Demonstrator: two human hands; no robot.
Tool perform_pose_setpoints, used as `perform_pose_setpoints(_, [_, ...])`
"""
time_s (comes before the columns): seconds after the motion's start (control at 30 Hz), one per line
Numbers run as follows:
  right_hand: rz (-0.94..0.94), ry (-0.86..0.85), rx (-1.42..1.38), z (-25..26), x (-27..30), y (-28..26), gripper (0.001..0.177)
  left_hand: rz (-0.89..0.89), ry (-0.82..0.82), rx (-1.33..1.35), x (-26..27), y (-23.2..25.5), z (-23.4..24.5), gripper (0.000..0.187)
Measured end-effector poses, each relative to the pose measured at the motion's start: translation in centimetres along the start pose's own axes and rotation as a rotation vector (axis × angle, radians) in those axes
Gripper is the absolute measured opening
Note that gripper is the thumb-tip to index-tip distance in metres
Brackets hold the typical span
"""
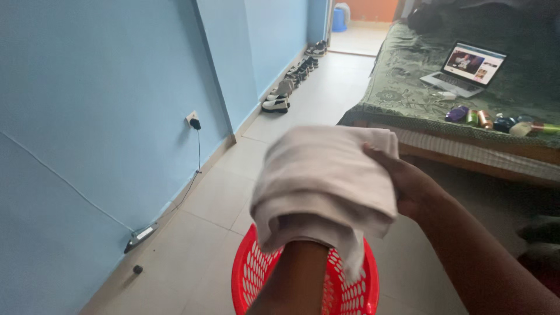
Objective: The person folds several pieces of clothing, including a beige shirt, dark jeans, and a light-colored towel, and places them on a white shelf. They also pick up various toiletry bottles from a bed and arrange them on the same shelf.
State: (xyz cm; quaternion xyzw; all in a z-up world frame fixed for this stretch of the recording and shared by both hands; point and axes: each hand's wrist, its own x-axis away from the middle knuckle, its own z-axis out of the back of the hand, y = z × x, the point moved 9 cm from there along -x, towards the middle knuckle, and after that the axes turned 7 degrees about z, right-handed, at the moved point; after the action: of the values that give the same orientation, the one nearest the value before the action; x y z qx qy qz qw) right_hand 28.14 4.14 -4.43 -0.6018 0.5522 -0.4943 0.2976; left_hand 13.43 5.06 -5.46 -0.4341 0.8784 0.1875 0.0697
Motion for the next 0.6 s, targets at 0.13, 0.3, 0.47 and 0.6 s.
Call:
perform_pose_setpoints(0.13, [0.029,0.091,0.095,-2.1,1.9,-2.0,0.071,-0.011,-0.011,0.034,0.7,-0.3,0.4,0.081])
perform_pose_setpoints(0.3, [0.222,-0.098,0.228,-5.1,3.5,-5.3,0.077,-0.006,-0.046,0.051,0.0,2.1,-1.4,0.082])
perform_pose_setpoints(0.47, [0.539,0.12,0.983,-3.9,4.9,-10.5,0.083,0.003,-0.057,0.077,0.5,2.9,-3.3,0.084])
perform_pose_setpoints(0.6, [0.476,0.131,1.241,-1.5,3.1,-9.8,0.089,0.002,-0.068,0.091,0.7,3.6,-4.5,0.085])
